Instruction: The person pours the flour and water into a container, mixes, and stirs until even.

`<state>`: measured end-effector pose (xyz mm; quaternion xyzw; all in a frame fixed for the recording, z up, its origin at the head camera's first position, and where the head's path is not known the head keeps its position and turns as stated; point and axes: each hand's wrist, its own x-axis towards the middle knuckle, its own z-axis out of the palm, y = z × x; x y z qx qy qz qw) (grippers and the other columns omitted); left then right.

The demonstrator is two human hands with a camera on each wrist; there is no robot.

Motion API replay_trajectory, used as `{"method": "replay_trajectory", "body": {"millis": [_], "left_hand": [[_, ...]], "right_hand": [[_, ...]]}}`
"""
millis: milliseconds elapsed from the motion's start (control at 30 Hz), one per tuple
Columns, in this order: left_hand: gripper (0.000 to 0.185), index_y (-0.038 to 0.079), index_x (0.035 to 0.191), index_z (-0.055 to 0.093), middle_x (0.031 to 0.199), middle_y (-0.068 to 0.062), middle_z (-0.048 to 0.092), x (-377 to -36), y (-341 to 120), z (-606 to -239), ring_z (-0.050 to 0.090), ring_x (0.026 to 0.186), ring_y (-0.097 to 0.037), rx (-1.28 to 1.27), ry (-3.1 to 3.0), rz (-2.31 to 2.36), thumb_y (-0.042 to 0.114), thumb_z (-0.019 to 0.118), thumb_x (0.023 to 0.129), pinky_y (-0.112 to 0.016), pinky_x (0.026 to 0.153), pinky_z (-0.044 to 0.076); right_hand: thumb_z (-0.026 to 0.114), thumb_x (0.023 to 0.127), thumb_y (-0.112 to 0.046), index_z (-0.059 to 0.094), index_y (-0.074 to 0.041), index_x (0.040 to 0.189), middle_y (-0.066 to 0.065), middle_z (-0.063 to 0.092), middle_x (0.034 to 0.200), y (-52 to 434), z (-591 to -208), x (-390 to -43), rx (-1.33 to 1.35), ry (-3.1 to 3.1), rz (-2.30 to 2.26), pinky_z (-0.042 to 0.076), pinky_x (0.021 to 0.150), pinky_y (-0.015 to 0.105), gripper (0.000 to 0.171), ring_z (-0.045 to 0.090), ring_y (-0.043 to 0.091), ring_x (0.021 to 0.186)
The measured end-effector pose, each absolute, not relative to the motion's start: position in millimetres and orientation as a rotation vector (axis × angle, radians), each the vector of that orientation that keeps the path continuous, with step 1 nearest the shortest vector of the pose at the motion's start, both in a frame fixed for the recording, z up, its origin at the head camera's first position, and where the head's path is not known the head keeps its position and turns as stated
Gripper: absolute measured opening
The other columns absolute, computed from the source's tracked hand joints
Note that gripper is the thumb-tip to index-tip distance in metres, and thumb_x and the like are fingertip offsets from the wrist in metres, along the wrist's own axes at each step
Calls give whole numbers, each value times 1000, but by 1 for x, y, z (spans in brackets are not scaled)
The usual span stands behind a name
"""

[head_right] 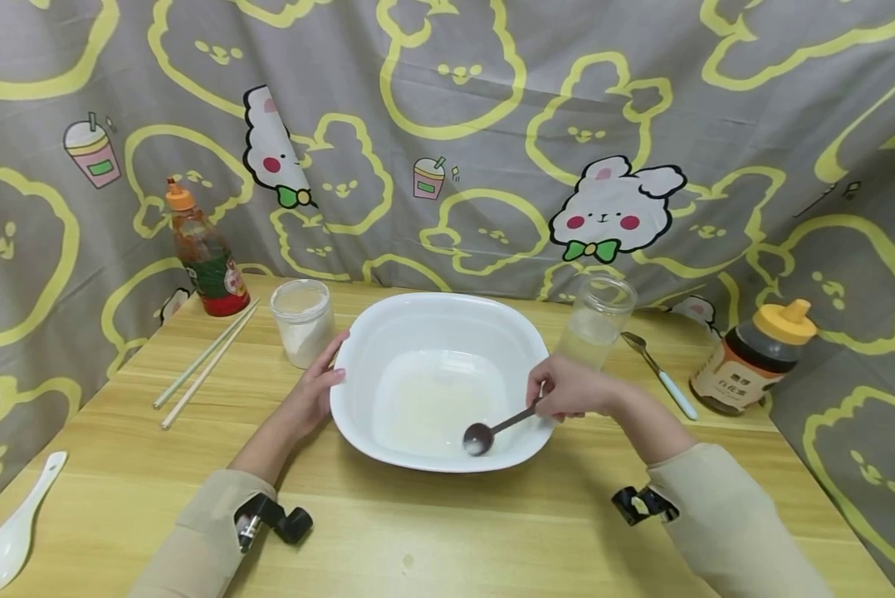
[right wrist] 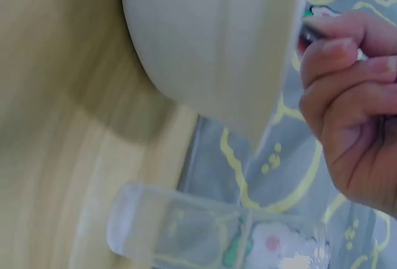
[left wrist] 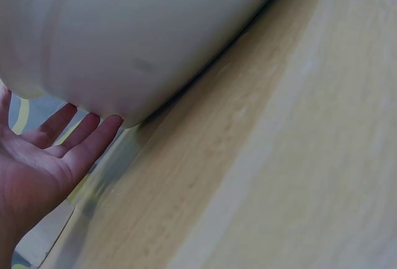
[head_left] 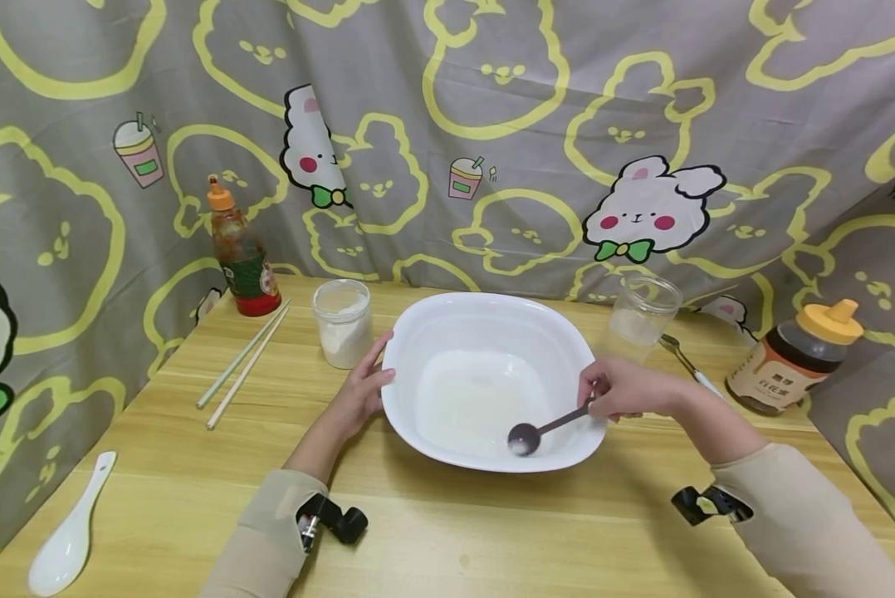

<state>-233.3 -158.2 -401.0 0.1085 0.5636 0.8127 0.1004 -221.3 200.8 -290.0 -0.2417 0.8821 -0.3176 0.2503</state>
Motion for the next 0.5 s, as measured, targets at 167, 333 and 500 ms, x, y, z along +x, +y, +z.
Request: {"method": "replay_trajectory", "body": {"millis": [167, 333, 500], "left_hand": [[66, 23, 139, 19, 130, -22, 28, -233, -159, -400, 44, 102, -35, 326, 1670, 2399, 11, 47, 80, -40, 71, 47], [66, 23, 138, 19, 131, -22, 28, -233, -159, -400, 40, 105, -39, 324, 1671, 2400, 11, 48, 80, -43, 73, 46], [67, 24, 138, 19, 131, -21, 28, -233, -158, -400, 39, 106, -40, 319, 1680, 2392, 12, 49, 80, -46, 76, 44]], "right_hand": [[54, 71, 1, 59, -1, 76, 3, 48, 51, 205, -288, -236, -511, 2606, -788, 31, 36, 22, 8, 38, 11, 41], [54, 72, -3, 60, 1, 81, 4, 50, 52, 194, -301, -256, -377, 2754, -835, 36, 38, 24, 11, 42, 12, 42], [54, 74, -1, 59, 5, 88, 6, 53, 56, 172, -318, -271, -374, 2725, -1019, 43, 41, 26, 16, 47, 13, 44]]}}
